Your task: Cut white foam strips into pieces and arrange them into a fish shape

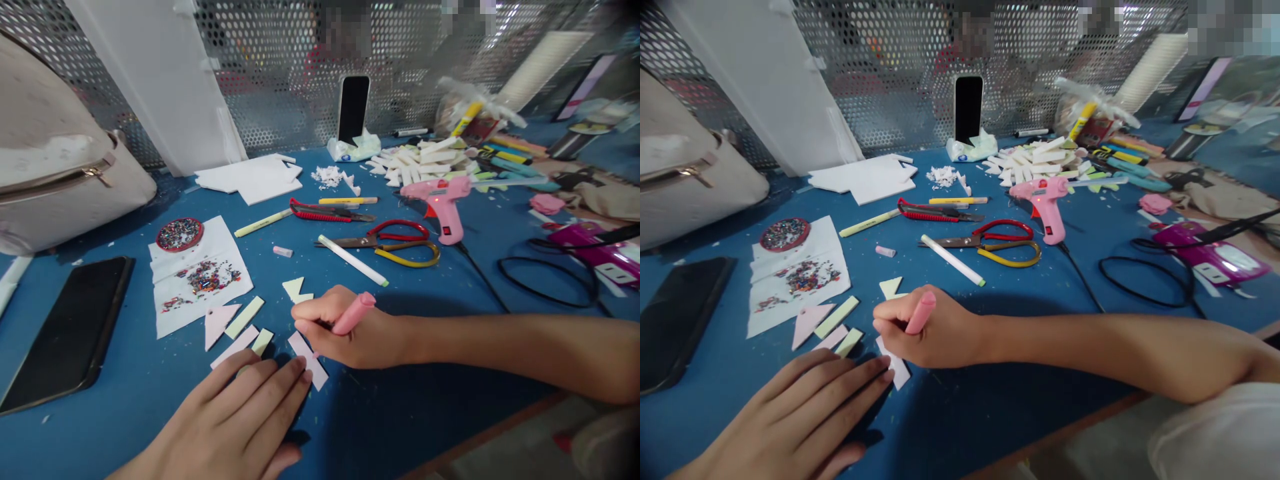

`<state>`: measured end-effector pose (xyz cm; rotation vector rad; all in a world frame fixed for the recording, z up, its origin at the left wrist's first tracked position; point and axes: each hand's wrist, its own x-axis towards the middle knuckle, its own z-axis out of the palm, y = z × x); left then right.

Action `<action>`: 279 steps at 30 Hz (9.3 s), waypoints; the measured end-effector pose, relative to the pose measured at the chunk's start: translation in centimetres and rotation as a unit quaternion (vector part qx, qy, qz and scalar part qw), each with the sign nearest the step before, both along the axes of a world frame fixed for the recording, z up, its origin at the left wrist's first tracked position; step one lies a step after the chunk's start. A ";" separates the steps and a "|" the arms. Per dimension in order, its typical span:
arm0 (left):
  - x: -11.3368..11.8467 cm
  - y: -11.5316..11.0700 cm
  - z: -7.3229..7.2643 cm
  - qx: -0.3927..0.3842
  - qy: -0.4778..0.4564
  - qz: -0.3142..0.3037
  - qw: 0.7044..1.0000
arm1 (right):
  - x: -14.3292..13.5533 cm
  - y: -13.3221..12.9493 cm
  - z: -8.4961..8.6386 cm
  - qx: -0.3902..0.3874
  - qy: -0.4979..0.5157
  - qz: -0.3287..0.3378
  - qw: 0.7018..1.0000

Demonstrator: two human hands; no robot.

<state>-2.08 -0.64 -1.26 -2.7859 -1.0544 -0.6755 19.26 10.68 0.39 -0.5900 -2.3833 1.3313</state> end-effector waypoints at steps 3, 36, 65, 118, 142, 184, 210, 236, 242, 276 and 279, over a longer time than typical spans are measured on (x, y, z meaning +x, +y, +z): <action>-0.1 0.0 -0.1 0.003 0.002 -0.004 1.000 | 0.0 0.0 0.1 -0.003 -0.004 -0.001 1.000; 0.1 0.0 0.3 -0.010 0.005 0.004 1.000 | -0.2 -0.1 0.2 -0.022 -0.021 -0.059 0.998; 0.3 0.2 0.6 -0.008 0.002 0.004 1.000 | -0.4 -0.1 0.4 -0.040 -0.018 -0.049 0.998; 0.0 0.1 0.4 -0.011 0.015 -0.001 1.000 | -0.4 -0.2 0.5 -0.062 -0.002 -0.071 0.996; 0.3 0.1 0.7 -0.008 0.001 0.001 1.000 | -0.5 0.0 0.2 -0.105 0.009 -0.052 0.993; 0.0 -0.1 0.4 0.006 0.026 -0.018 0.999 | -0.5 0.1 0.1 -0.094 0.015 -0.058 0.994; 0.2 -0.5 0.4 0.009 0.027 -0.013 0.999 | -0.3 0.1 0.1 -0.041 0.006 -0.044 0.998; -0.2 -0.7 -0.3 0.016 0.038 -0.033 0.999 | -0.3 0.2 0.1 -0.064 0.041 -0.049 0.996; 0.1 -0.7 0.0 0.008 0.044 -0.029 0.999 | -0.1 0.1 0.2 -0.022 0.009 -0.029 0.999; 0.1 -0.5 0.4 0.028 0.047 -0.029 0.998 | 0.3 0.2 0.1 -0.039 0.039 -0.016 0.998; 0.2 -0.6 0.5 0.026 0.052 -0.018 0.998 | 0.7 0.0 0.2 0.005 0.020 0.013 1.000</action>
